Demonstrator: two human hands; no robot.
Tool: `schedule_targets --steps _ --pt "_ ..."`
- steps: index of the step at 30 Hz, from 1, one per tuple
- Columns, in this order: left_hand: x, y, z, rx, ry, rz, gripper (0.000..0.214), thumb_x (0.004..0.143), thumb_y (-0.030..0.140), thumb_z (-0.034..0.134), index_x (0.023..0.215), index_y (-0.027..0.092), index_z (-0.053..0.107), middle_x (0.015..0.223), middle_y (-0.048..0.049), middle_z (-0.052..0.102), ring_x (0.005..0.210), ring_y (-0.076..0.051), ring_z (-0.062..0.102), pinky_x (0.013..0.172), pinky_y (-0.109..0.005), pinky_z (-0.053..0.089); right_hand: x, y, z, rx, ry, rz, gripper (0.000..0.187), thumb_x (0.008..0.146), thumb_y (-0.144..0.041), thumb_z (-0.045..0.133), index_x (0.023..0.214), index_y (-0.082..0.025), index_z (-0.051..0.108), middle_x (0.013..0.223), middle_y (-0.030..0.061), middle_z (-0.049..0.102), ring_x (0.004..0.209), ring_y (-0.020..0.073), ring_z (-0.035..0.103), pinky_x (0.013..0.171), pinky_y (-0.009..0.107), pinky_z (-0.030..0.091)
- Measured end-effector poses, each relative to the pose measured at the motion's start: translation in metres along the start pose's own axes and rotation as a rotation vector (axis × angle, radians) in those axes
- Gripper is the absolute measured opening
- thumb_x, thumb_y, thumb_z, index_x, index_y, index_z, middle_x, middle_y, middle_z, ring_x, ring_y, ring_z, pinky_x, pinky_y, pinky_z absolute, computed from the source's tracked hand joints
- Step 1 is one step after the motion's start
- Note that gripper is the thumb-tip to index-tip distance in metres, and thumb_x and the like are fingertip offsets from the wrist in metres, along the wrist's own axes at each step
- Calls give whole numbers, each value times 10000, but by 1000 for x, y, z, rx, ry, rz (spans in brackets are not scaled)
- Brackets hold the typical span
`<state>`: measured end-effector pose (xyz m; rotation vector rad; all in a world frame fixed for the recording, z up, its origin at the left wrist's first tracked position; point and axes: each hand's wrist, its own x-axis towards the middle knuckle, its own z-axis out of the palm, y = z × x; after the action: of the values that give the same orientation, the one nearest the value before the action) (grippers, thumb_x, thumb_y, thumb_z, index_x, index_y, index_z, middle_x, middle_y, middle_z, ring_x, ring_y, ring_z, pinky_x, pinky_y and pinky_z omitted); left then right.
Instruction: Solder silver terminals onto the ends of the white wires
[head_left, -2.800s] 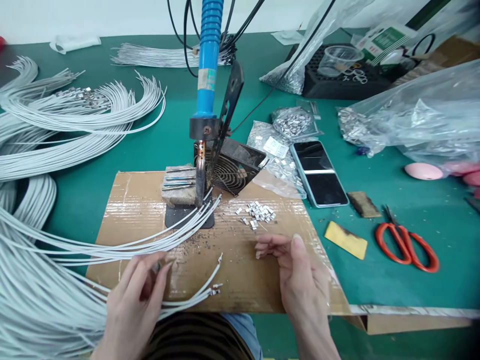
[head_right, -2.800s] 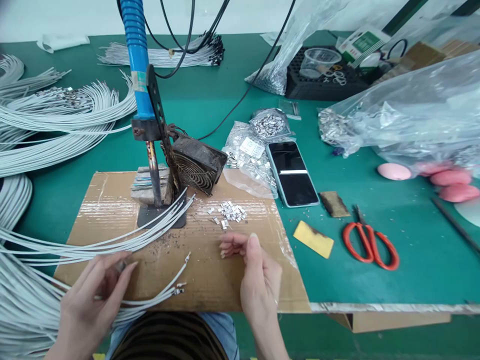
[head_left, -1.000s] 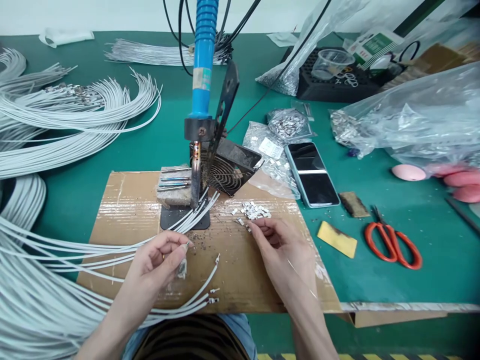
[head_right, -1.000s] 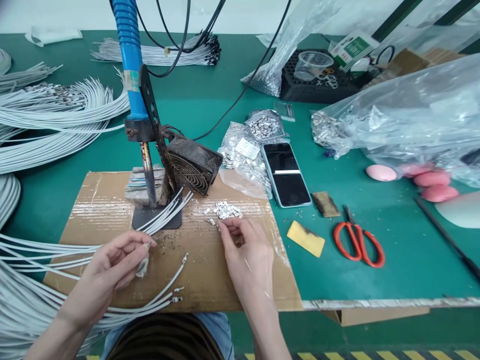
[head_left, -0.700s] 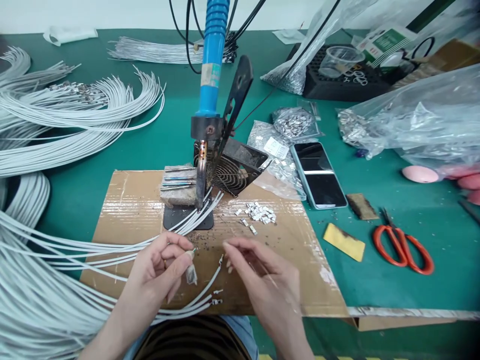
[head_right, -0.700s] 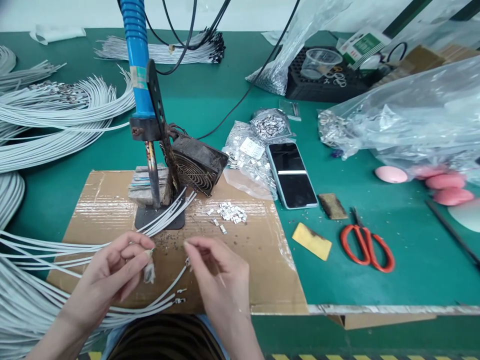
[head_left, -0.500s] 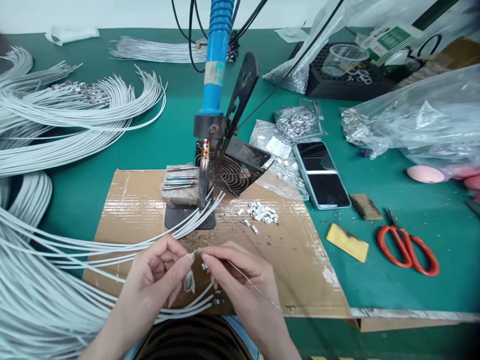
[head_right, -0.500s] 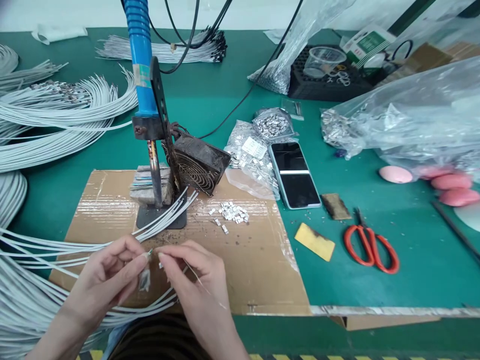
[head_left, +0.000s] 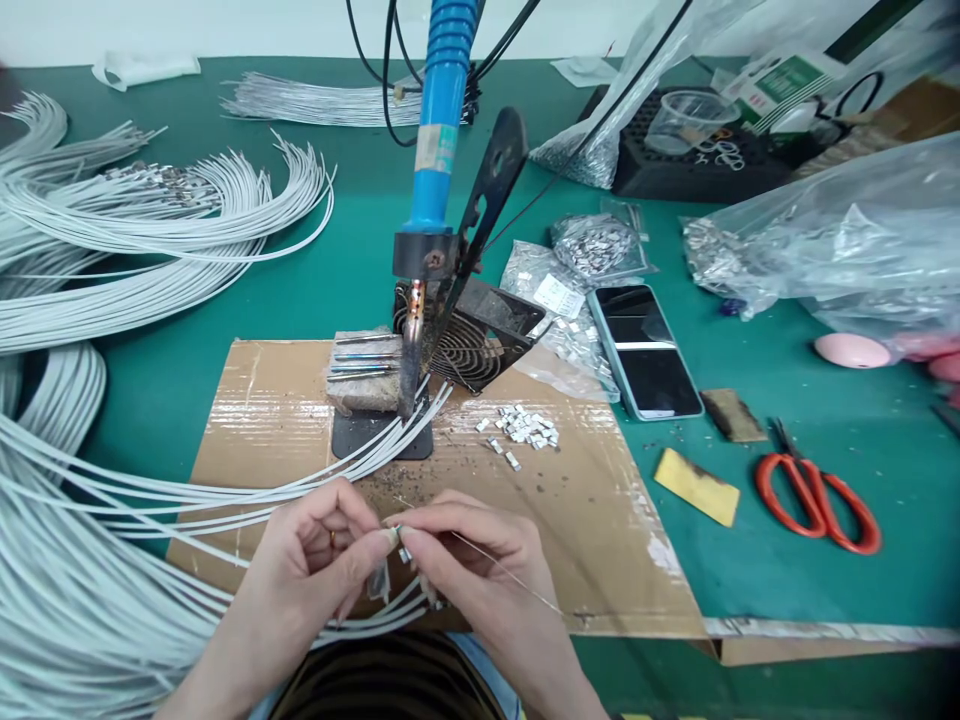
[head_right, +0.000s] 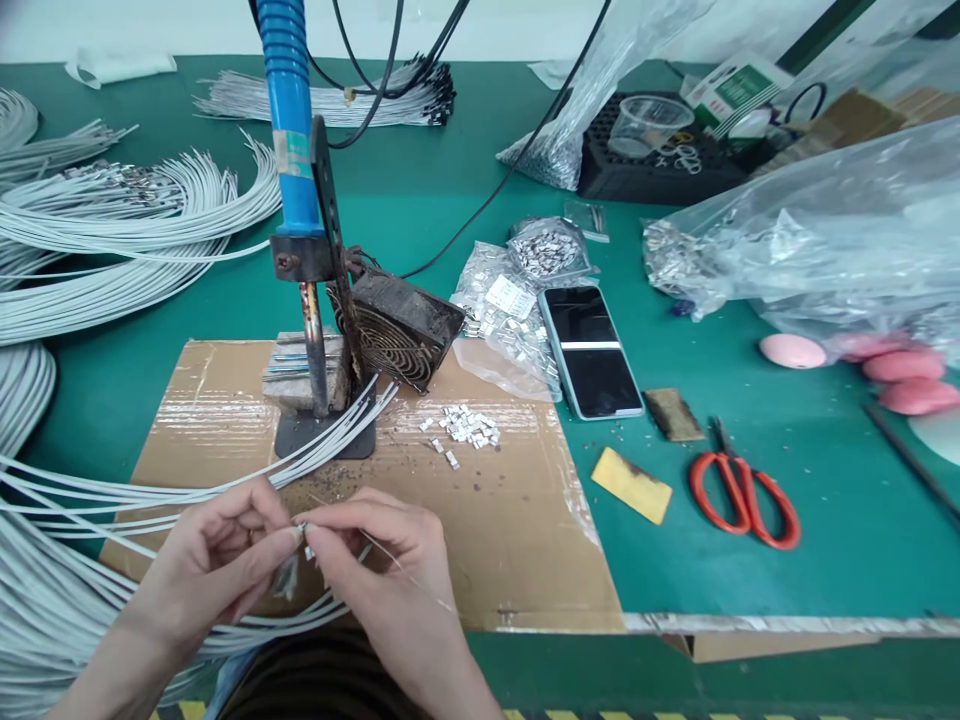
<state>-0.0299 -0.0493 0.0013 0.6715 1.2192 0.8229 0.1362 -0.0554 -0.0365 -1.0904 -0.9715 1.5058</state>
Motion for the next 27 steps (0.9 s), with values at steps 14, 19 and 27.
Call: schedule_targets --steps 14,19,27 --pt "1 -7 -11 211 -24 13 285 862 388 808 744 161 684 582 38 585 530 -76 468 502 -162 351 2 -20 -6 -180 -76 119 119 809 -205 783 724 -208 867 582 9 679 491 94 581 460 181 434" --pt "-6 -13 -1 300 46 104 264 885 381 769 742 177 682 583 39 586 529 -85 487 498 -171 375 0 -29 -7 -71 -49 177 37 751 -198 840 719 -200 859 563 -6 671 464 81 568 456 168 440" --pt "-13 -13 25 167 219 178 284 903 393 760 738 187 657 588 37 631 534 -94 548 509 -171 424 -20 -7 31 -79 387 51 131 799 -274 810 695 -195 820 563 5 658 481 112 538 481 228 478"
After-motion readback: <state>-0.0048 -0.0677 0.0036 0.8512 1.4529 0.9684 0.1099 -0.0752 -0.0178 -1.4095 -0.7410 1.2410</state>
